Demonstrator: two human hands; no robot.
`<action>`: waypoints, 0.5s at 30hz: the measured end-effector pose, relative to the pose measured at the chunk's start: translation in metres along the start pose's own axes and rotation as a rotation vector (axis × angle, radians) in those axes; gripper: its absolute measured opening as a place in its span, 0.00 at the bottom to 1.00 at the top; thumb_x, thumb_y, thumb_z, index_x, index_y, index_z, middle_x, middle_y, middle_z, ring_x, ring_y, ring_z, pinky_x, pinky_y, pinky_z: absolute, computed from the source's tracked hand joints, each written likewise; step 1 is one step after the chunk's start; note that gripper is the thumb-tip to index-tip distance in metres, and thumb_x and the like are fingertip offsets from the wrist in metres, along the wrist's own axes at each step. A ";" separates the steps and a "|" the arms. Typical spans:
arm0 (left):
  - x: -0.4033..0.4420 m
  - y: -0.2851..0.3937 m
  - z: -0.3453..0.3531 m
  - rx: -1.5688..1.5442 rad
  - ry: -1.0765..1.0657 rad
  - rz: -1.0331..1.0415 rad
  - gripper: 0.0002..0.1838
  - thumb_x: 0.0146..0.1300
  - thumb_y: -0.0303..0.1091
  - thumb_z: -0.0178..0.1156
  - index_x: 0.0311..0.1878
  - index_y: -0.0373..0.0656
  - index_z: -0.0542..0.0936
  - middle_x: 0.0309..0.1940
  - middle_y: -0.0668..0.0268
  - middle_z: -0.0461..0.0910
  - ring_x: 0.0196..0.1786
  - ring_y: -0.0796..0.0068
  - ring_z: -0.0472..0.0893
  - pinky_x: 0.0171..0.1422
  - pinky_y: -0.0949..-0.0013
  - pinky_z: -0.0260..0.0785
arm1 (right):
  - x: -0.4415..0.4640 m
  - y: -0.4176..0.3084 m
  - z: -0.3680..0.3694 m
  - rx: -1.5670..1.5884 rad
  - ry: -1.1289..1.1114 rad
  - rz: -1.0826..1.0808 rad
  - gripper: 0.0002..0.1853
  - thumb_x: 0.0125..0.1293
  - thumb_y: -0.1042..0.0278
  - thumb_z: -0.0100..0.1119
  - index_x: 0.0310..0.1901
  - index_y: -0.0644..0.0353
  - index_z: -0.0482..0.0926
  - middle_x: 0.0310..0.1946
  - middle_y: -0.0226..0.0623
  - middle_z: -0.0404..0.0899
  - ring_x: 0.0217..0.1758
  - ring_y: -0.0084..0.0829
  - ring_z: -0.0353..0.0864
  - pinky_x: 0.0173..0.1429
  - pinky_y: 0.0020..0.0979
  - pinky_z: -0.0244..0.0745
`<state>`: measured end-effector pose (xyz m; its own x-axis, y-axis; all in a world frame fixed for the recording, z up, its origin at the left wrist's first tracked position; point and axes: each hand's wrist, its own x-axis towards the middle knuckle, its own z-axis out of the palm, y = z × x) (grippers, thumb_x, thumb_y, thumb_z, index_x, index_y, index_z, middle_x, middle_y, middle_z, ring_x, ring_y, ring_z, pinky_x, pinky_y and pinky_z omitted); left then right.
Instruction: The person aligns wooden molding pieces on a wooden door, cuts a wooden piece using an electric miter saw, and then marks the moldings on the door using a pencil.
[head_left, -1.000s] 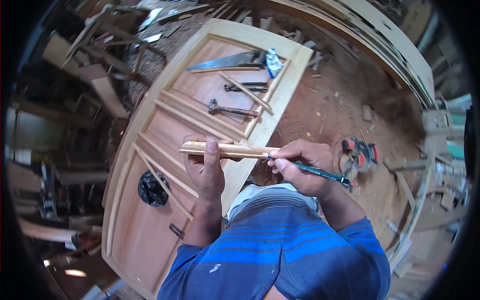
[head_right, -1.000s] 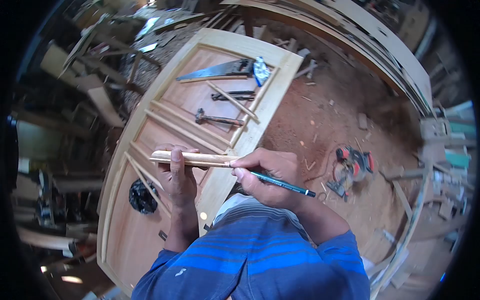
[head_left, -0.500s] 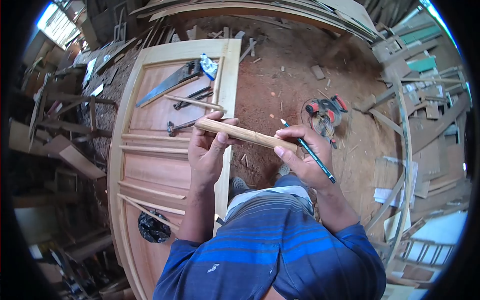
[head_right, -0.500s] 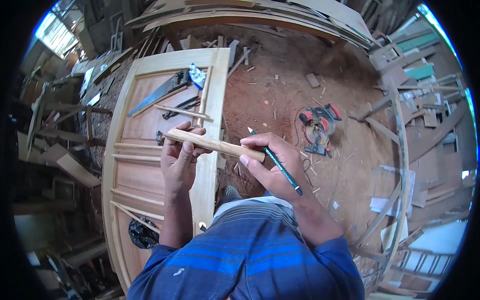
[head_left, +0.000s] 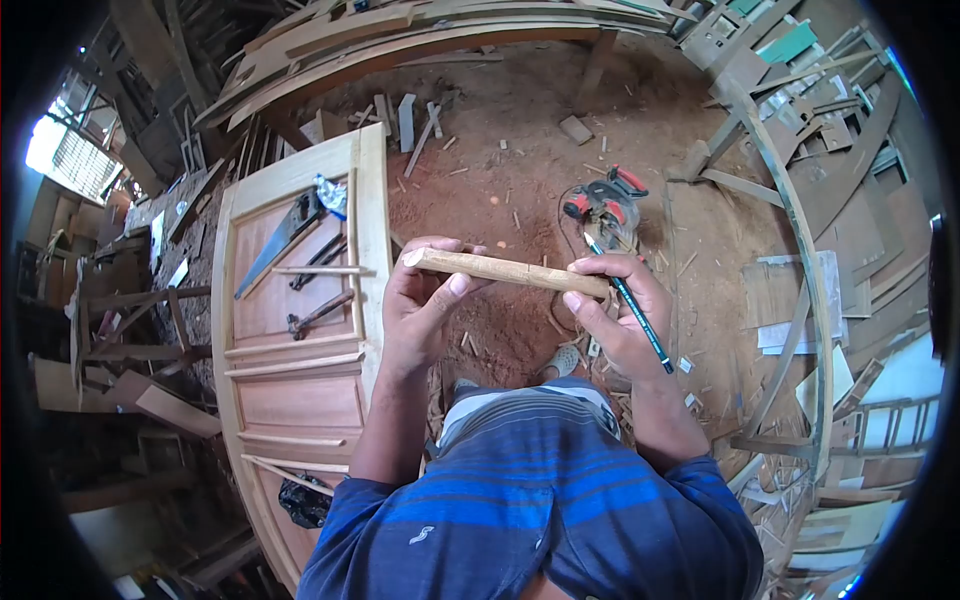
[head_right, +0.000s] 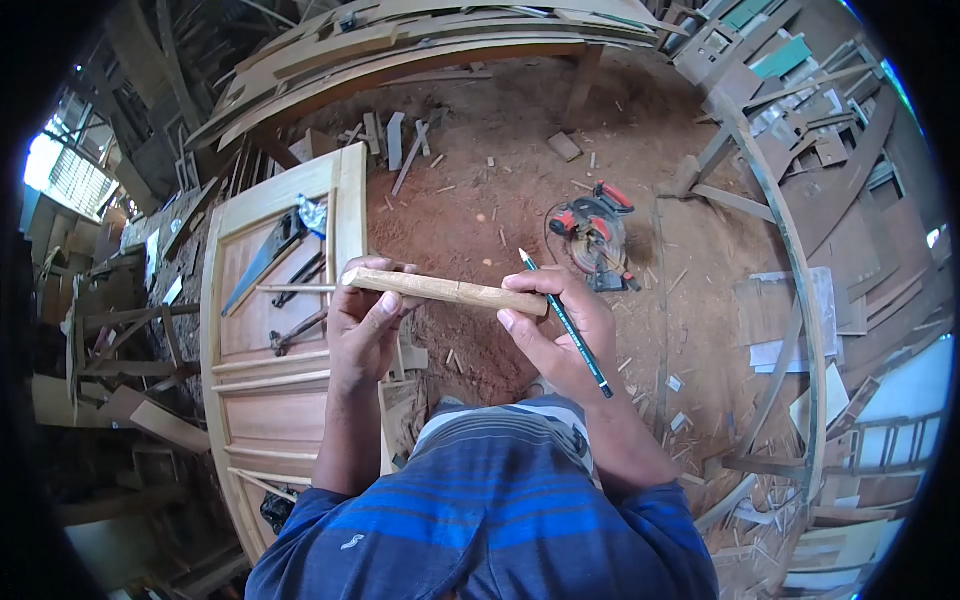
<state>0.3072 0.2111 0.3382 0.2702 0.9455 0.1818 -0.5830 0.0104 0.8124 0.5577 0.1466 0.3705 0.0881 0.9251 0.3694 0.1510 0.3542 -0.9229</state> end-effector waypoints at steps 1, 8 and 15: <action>0.006 -0.006 0.012 -0.001 -0.005 -0.009 0.22 0.76 0.22 0.65 0.70 0.36 0.74 0.63 0.46 0.83 0.68 0.54 0.85 0.71 0.49 0.85 | 0.001 0.000 -0.014 -0.034 0.008 -0.018 0.16 0.70 0.79 0.75 0.57 0.64 0.85 0.51 0.37 0.88 0.54 0.25 0.88 0.61 0.29 0.82; 0.034 -0.044 0.056 0.025 -0.048 -0.039 0.21 0.77 0.23 0.65 0.69 0.37 0.74 0.62 0.47 0.83 0.68 0.56 0.85 0.72 0.48 0.85 | 0.002 0.015 -0.074 -0.007 0.093 0.011 0.16 0.68 0.78 0.76 0.56 0.64 0.85 0.50 0.38 0.89 0.52 0.25 0.89 0.58 0.30 0.84; 0.035 -0.049 0.065 0.031 -0.022 -0.049 0.20 0.76 0.24 0.67 0.68 0.37 0.75 0.60 0.51 0.83 0.68 0.58 0.85 0.71 0.50 0.85 | 0.002 0.021 -0.081 -0.001 0.092 0.032 0.15 0.68 0.77 0.76 0.55 0.64 0.85 0.50 0.38 0.90 0.51 0.25 0.89 0.57 0.30 0.83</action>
<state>0.3952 0.2228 0.3409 0.3149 0.9366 0.1535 -0.5450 0.0460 0.8372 0.6404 0.1445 0.3602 0.1829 0.9195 0.3480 0.1471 0.3244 -0.9344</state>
